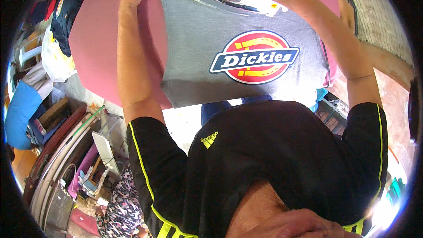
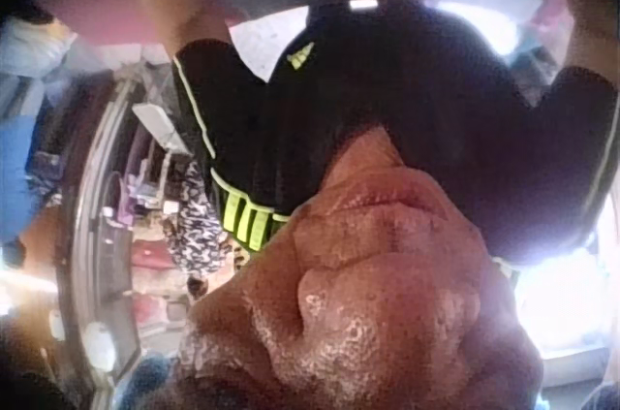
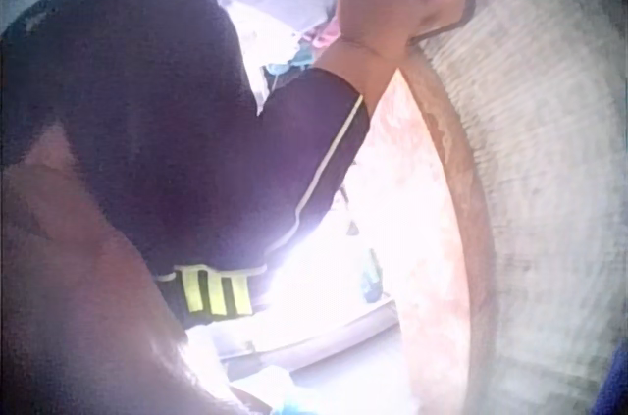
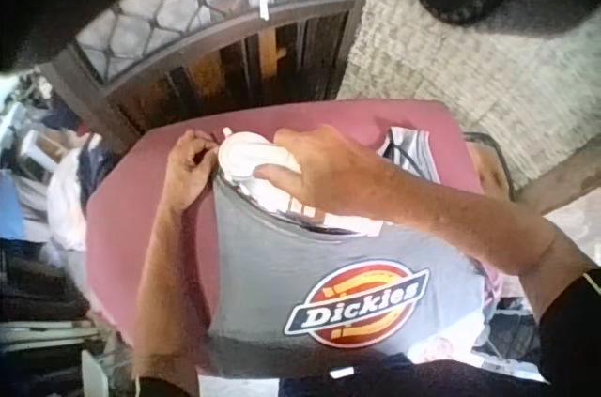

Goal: The person irons a gray t-shirt on a pink ironing board. They use a white steam iron to press the front and back of the shirt, frequently adjusting the fabric and flipping the garment to ensure all areas are smoothed.

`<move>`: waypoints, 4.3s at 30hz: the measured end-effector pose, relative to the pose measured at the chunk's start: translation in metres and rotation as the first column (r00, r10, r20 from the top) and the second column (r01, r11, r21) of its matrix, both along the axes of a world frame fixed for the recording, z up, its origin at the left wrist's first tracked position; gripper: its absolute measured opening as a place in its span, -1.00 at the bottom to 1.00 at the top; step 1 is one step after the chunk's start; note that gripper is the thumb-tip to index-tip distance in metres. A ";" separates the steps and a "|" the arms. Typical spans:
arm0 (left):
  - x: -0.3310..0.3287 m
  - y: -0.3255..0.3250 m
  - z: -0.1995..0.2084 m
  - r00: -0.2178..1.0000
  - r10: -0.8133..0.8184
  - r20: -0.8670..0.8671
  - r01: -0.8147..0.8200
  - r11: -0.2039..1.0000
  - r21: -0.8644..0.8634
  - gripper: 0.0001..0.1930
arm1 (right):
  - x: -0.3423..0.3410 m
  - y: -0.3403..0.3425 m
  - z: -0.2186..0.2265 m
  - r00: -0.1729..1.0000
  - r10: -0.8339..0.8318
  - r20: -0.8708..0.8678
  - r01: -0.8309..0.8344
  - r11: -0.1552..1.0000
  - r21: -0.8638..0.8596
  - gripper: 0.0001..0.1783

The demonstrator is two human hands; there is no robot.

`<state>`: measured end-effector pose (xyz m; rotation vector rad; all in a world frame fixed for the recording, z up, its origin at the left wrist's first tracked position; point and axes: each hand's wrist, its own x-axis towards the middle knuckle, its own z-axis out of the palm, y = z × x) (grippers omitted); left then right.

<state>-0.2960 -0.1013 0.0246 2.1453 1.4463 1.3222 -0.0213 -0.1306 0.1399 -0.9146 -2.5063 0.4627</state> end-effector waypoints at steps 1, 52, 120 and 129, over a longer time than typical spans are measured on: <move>-0.003 0.000 0.000 1.000 -0.010 -0.003 0.010 1.000 -0.018 -0.95 | -0.003 -0.001 0.000 1.000 -0.027 0.003 0.027 1.000 0.008 -0.58; 0.026 -0.024 -0.020 0.896 0.436 0.090 -0.438 0.899 0.004 -0.93 | -0.055 0.043 -0.048 0.903 -0.414 0.113 0.425 0.901 -0.092 -0.50; 0.128 -0.164 0.000 0.694 0.525 -0.493 -0.612 0.790 -0.019 -0.43 | 0.132 -0.020 0.024 0.912 0.156 0.380 -0.014 0.937 -0.350 -0.50; 0.130 -0.162 -0.002 0.702 0.513 -0.494 -0.600 0.800 -0.022 -0.42 | 0.108 -0.017 0.020 0.924 0.170 0.343 -0.083 0.963 -0.255 -0.52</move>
